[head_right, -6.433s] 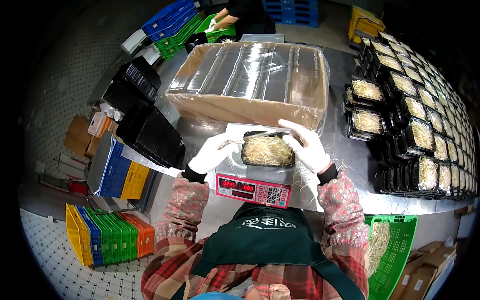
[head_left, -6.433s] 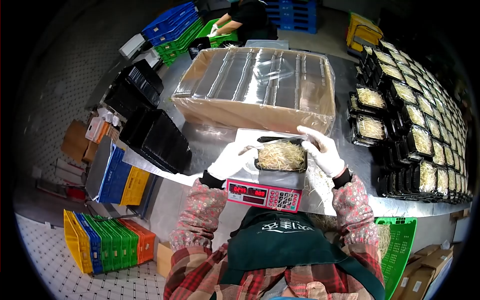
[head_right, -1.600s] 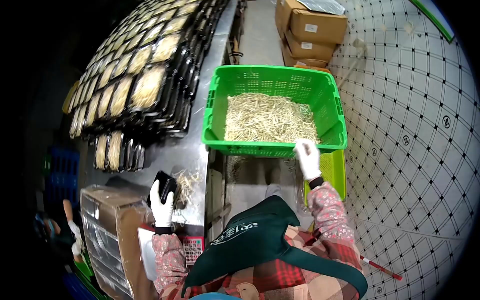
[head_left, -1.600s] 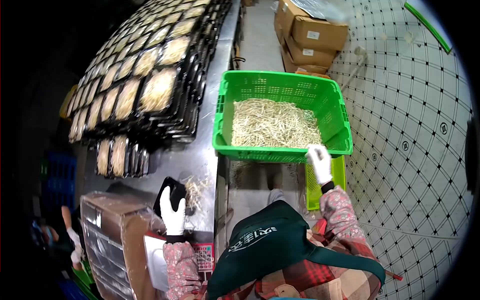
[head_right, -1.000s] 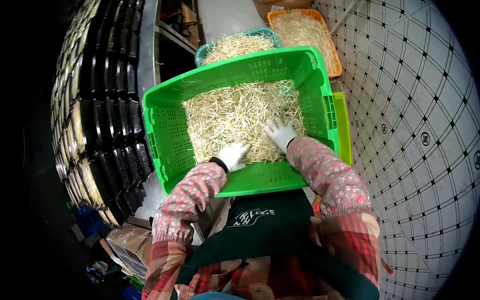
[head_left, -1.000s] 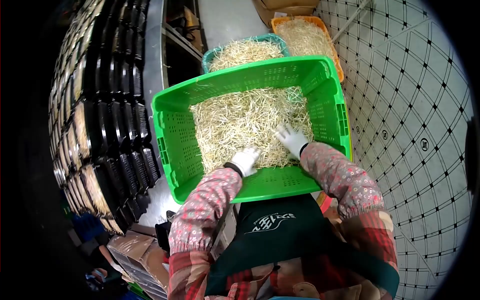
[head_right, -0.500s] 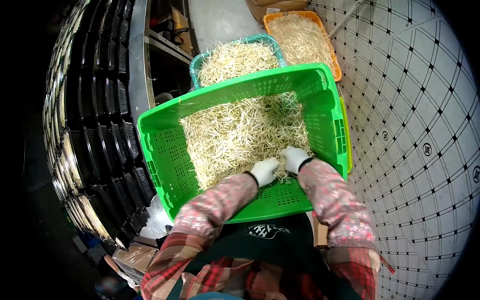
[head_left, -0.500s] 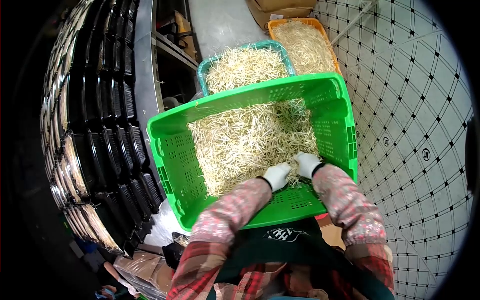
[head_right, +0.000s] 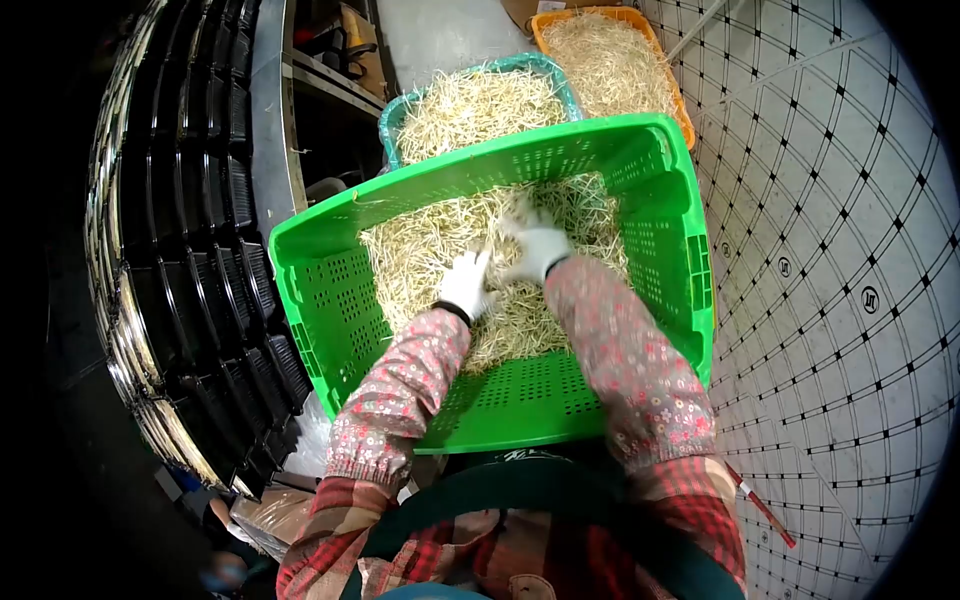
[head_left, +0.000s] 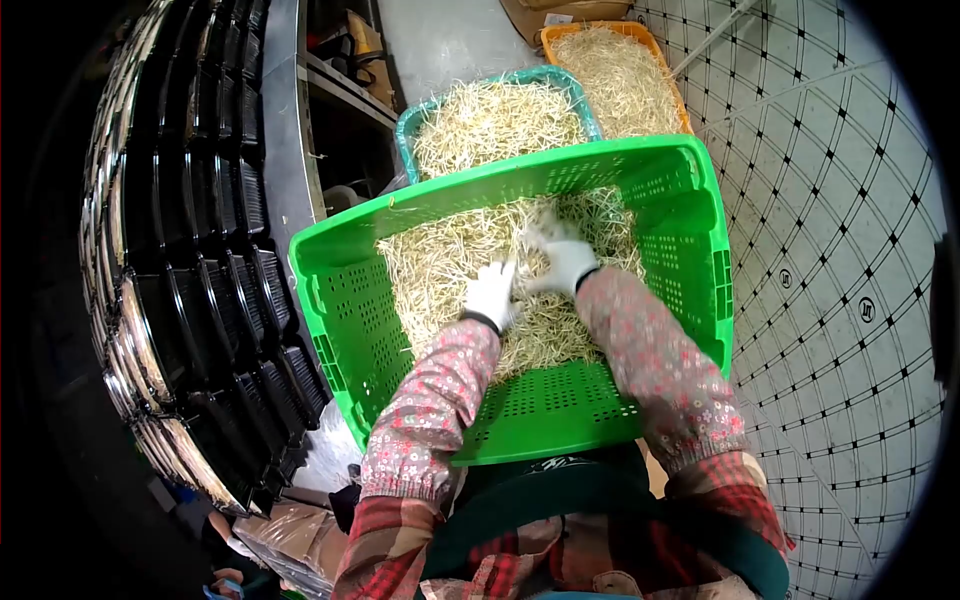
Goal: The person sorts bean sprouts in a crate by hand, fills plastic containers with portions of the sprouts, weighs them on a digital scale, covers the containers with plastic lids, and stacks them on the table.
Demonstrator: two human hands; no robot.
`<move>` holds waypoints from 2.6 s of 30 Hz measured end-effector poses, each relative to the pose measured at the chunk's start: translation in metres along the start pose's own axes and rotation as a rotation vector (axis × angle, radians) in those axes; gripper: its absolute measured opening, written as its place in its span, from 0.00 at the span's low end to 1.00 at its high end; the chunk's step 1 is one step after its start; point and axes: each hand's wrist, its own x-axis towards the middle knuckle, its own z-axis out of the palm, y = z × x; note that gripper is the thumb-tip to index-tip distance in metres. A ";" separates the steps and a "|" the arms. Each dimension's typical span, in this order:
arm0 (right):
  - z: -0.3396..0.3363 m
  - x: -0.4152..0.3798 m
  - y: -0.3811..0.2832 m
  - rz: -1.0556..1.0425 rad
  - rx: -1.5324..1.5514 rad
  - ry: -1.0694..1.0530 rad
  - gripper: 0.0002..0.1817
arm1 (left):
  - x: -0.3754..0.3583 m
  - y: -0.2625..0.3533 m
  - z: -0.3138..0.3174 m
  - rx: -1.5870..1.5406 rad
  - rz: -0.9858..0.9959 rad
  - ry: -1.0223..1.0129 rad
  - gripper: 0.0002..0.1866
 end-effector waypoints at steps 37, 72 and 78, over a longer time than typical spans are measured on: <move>0.135 -0.060 -0.001 -0.705 -0.585 -0.161 0.20 | -0.136 -0.103 0.037 0.103 -0.108 -0.317 0.38; 0.041 0.001 -0.096 -0.445 0.176 0.076 0.45 | -0.158 -0.057 -0.006 -1.672 -0.744 -0.079 0.51; 0.055 -0.041 -0.093 -0.055 -0.096 0.147 0.66 | -0.141 -0.053 -0.029 -0.106 -0.148 0.081 0.66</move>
